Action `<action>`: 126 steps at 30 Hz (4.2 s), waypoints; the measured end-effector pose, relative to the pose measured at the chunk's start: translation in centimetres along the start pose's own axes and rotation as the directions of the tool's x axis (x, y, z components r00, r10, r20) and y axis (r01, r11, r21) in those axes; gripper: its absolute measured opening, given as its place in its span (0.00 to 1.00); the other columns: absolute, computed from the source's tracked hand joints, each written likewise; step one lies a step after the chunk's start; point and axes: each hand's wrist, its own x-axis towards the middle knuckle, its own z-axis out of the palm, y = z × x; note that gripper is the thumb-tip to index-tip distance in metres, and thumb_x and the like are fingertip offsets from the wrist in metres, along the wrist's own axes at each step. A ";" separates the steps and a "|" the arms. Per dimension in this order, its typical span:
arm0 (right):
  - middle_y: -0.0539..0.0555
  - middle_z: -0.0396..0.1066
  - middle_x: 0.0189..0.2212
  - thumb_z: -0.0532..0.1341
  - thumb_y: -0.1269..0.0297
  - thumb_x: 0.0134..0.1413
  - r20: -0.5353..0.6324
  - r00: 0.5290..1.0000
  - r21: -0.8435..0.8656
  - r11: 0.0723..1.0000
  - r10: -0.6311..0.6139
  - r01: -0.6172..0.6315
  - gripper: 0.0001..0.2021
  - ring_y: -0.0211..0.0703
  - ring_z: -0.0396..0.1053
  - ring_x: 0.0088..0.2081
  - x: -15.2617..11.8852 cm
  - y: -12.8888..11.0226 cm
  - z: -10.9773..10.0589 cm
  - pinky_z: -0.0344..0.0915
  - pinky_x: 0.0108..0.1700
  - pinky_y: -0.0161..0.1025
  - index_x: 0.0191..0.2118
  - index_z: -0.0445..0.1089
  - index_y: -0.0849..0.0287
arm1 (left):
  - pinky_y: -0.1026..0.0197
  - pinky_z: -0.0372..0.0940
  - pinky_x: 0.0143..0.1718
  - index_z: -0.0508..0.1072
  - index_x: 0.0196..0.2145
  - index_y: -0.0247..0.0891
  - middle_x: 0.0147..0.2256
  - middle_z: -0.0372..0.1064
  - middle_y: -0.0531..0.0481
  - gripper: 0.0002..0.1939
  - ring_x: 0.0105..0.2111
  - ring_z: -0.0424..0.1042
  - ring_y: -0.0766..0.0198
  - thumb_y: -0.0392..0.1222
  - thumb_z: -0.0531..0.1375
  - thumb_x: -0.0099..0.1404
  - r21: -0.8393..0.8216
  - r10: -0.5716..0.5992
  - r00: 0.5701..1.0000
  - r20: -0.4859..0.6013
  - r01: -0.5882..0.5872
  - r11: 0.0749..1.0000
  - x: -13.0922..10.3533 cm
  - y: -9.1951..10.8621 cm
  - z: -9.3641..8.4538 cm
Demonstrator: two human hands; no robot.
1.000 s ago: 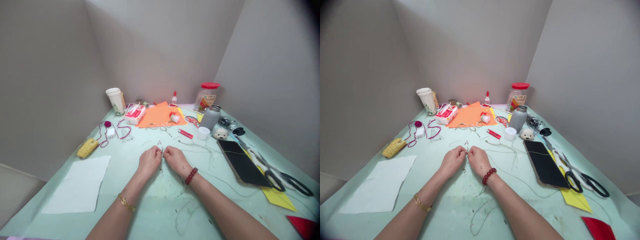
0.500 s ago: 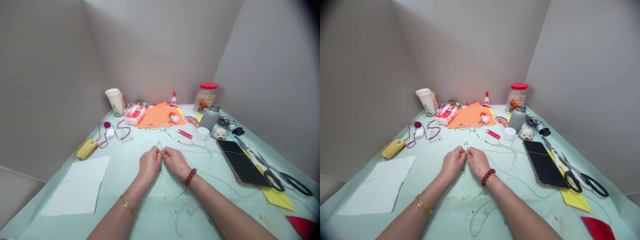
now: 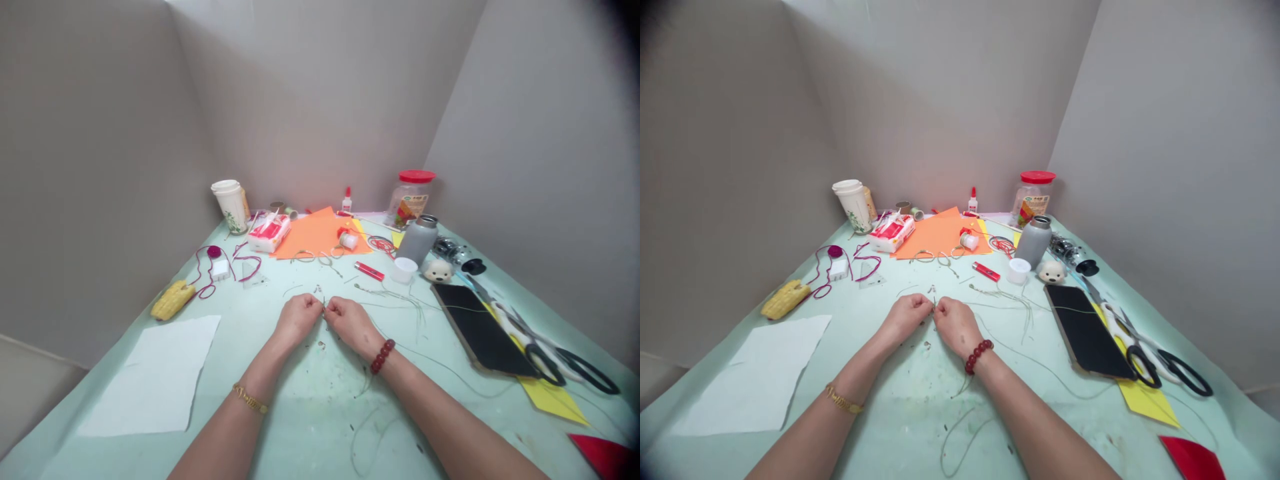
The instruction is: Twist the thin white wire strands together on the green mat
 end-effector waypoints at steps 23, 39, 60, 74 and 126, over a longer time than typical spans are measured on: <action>0.43 0.47 0.10 0.53 0.70 0.38 0.116 0.952 0.285 0.909 0.283 -0.305 0.06 0.29 0.43 0.14 1.5 -0.7 0.0 0.40 0.17 0.32 0.16 0.56 0.59 | 0.68 0.51 0.24 0.71 0.27 0.37 0.25 0.69 0.52 0.10 0.24 0.62 0.68 0.42 0.51 0.56 0.087 -0.016 1.000 -0.013 0.017 0.996 -0.4 0.3 0.1; 0.41 0.43 0.09 0.52 0.76 0.37 0.368 0.870 0.379 0.802 0.328 -0.462 0.10 0.27 0.38 0.13 2.0 -1.7 -1.5 0.33 0.17 0.32 0.16 0.50 0.59 | 0.67 0.50 0.24 0.70 0.26 0.38 0.26 0.69 0.51 0.11 0.25 0.62 0.67 0.41 0.49 0.57 0.134 0.004 1.000 0.008 -0.005 0.991 -0.7 0.9 -0.4; 0.41 0.43 0.10 0.54 0.73 0.35 0.359 0.890 0.387 0.822 0.282 -0.417 0.08 0.27 0.39 0.13 2.0 -0.6 -1.2 0.34 0.16 0.32 0.16 0.51 0.58 | 0.66 0.51 0.26 0.69 0.26 0.38 0.27 0.70 0.50 0.12 0.26 0.64 0.66 0.41 0.48 0.59 0.206 0.043 0.999 0.005 -0.044 0.978 -0.7 1.0 -0.5; 0.42 0.45 0.11 0.53 0.73 0.38 0.368 0.887 0.386 0.822 0.279 -0.419 0.07 0.27 0.39 0.13 1.6 -0.8 -1.5 0.35 0.15 0.32 0.19 0.52 0.58 | 0.67 0.50 0.24 0.69 0.25 0.37 0.24 0.68 0.53 0.12 0.24 0.61 0.68 0.43 0.49 0.57 0.125 0.040 0.999 0.018 -0.042 0.991 -0.3 0.2 -0.2; 0.49 0.61 0.19 0.53 0.69 0.44 -0.007 0.999 0.089 0.995 0.038 -0.037 0.06 0.33 0.55 0.23 0.1 0.9 -0.6 0.47 0.24 0.31 0.20 0.62 0.61 | 0.60 0.55 0.48 0.66 0.49 0.38 0.50 0.63 0.42 0.22 0.48 0.62 0.59 0.49 0.46 0.62 0.246 0.057 0.997 -0.051 -0.042 0.968 -8.7 4.9 -6.5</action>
